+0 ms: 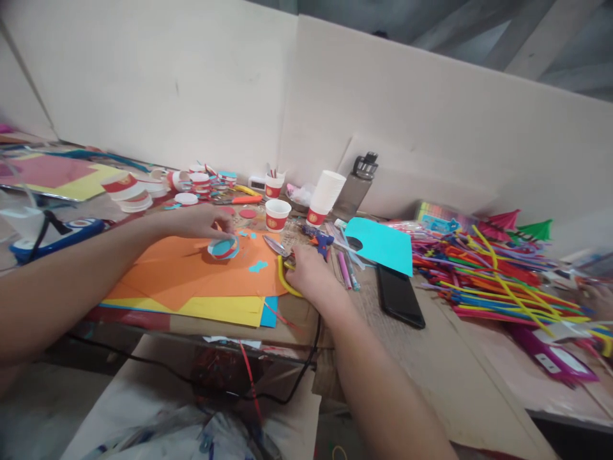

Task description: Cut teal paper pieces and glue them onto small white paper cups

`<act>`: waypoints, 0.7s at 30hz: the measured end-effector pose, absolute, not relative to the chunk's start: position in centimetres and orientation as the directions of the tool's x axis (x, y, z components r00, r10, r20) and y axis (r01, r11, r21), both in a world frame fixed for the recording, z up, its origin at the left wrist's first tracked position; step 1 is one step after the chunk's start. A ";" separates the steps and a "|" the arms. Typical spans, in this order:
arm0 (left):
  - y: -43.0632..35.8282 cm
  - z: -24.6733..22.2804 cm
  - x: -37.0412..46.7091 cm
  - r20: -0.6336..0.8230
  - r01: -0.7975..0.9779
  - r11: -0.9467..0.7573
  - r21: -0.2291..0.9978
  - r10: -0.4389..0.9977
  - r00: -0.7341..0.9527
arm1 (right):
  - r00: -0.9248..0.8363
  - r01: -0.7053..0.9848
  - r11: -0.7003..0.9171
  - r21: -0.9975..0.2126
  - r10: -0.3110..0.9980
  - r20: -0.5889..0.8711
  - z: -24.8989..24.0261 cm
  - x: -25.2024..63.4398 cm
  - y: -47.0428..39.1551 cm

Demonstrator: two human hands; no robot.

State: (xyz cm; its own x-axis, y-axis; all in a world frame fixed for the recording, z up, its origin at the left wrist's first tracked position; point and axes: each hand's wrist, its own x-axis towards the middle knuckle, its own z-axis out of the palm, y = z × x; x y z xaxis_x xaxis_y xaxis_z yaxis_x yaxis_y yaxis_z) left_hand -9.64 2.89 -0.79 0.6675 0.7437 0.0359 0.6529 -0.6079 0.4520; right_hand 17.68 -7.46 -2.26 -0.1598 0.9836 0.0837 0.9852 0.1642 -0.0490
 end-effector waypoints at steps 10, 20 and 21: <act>3.1 -2.3 -8.3 0.202 0.388 -0.432 0.814 0.838 0.507 | -0.141 0.985 0.151 -0.085 0.983 0.118 -2.0 17.9 -7.4; 3.5 -3.6 -8.0 0.101 0.346 -0.224 0.911 0.935 0.339 | 0.180 0.977 -0.131 -0.166 0.926 0.332 -1.1 21.1 -5.1; 3.4 -3.5 -8.0 0.094 0.330 -0.204 0.922 0.942 0.322 | 0.211 0.973 -0.169 -0.157 0.928 0.307 -1.4 21.5 -4.8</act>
State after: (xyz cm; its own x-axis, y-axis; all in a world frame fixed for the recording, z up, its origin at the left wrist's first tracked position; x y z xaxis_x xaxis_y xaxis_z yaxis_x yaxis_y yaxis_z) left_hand -7.98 3.37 -3.46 0.3221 0.9421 0.0937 0.3298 -0.2044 0.9216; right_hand 21.53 -4.77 -1.42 0.2107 0.9281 0.3069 0.9731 -0.1690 -0.1568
